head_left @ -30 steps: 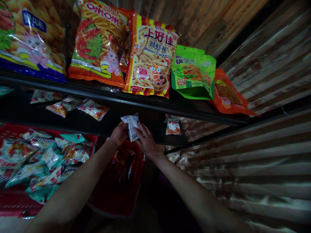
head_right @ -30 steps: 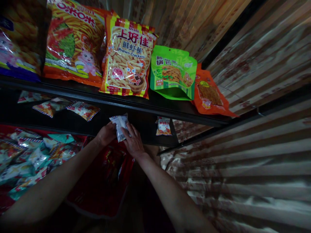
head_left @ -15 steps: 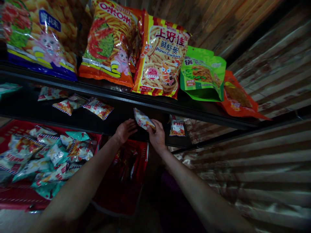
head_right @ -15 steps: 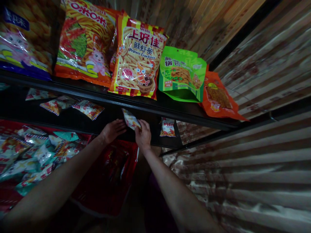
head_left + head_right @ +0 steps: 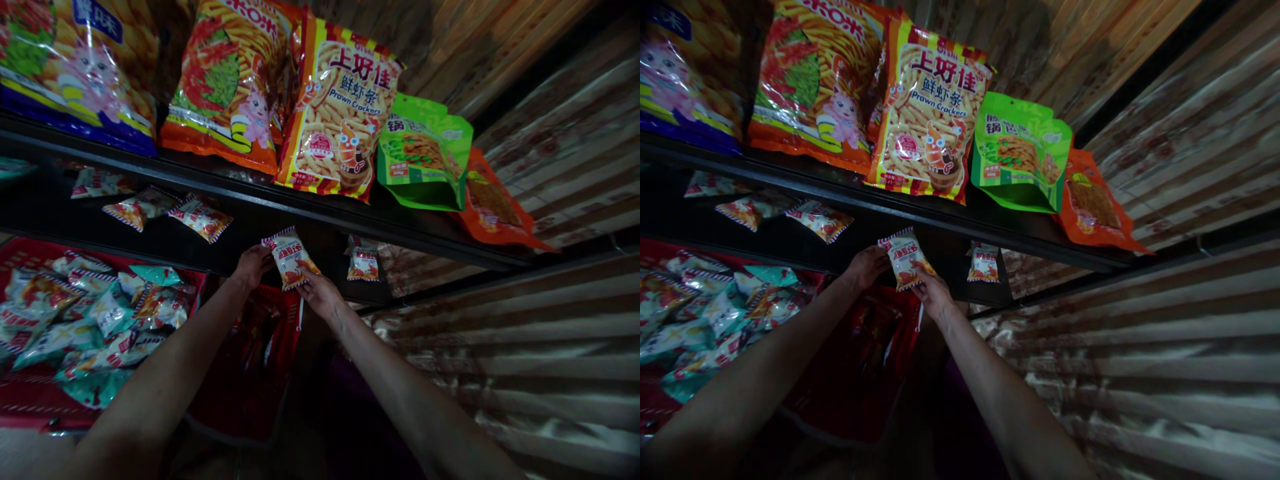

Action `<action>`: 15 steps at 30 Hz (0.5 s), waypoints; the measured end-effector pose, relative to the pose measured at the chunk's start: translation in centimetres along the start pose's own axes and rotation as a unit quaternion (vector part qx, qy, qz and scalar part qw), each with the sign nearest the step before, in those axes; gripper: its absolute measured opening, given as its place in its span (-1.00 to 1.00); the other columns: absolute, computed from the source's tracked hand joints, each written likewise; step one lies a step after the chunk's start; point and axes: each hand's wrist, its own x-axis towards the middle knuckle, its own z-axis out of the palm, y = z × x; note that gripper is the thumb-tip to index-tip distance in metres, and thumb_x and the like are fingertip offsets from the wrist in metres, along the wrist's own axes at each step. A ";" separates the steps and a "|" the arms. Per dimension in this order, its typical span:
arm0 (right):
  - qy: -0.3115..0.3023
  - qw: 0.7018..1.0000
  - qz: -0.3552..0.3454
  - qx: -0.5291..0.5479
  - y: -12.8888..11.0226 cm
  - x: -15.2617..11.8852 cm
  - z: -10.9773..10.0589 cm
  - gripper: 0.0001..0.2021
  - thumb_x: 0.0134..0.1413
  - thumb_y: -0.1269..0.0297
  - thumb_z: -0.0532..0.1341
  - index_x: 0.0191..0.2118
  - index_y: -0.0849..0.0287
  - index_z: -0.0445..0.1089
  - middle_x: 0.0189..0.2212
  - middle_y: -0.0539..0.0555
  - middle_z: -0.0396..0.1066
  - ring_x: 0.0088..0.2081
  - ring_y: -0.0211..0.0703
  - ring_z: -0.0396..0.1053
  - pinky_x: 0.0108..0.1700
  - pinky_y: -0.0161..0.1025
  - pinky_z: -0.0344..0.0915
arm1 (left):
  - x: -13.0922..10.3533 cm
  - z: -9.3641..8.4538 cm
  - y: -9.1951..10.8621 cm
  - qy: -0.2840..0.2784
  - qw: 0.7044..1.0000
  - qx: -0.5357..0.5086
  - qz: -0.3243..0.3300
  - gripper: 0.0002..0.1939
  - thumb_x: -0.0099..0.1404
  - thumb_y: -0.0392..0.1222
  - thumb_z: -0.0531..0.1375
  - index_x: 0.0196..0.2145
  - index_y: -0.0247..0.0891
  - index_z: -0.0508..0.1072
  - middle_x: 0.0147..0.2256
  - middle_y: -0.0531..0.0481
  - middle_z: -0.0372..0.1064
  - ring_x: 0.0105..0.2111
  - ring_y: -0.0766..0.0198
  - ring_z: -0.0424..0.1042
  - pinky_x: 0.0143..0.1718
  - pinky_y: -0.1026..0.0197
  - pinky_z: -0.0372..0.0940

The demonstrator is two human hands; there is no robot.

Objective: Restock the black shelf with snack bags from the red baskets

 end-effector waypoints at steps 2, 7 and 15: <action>-0.001 1.000 0.014 -0.007 0.1 0.0 -0.3 -0.90 -0.08 0.42 0.30 -0.35 0.17 0.43 -0.45 -0.03 0.51 -0.44 -0.31 0.46 -0.42 -0.39 0.40 | 0.0 0.2 -0.1 0.032 0.999 0.015 0.023 -0.84 0.07 -0.43 0.20 -0.55 -0.28 0.28 -0.56 0.06 0.33 -0.51 0.37 0.38 -0.29 0.19 0.37; -0.014 1.000 0.002 -0.015 0.0 -0.3 -0.2 -0.86 -0.15 0.55 0.32 -0.45 0.21 0.39 -0.51 -0.05 0.49 -0.49 -0.36 0.44 -0.45 -0.46 0.39 | 0.0 0.7 -0.1 0.058 0.997 0.012 0.058 -0.84 0.08 -0.42 0.19 -0.56 -0.27 0.29 -0.60 0.11 0.30 -0.54 0.41 0.34 -0.34 0.26 0.35; 0.011 0.999 0.029 -0.021 1.3 -1.4 0.1 -0.84 -0.12 0.63 0.28 -0.48 0.24 0.39 -0.54 -0.05 0.48 -0.48 -0.37 0.44 -0.41 -0.48 0.44 | 0.2 0.4 0.9 0.091 0.994 0.029 0.058 -0.79 0.06 -0.50 0.17 -0.60 -0.27 0.31 -0.64 0.09 0.25 -0.52 0.39 0.34 -0.31 0.25 0.35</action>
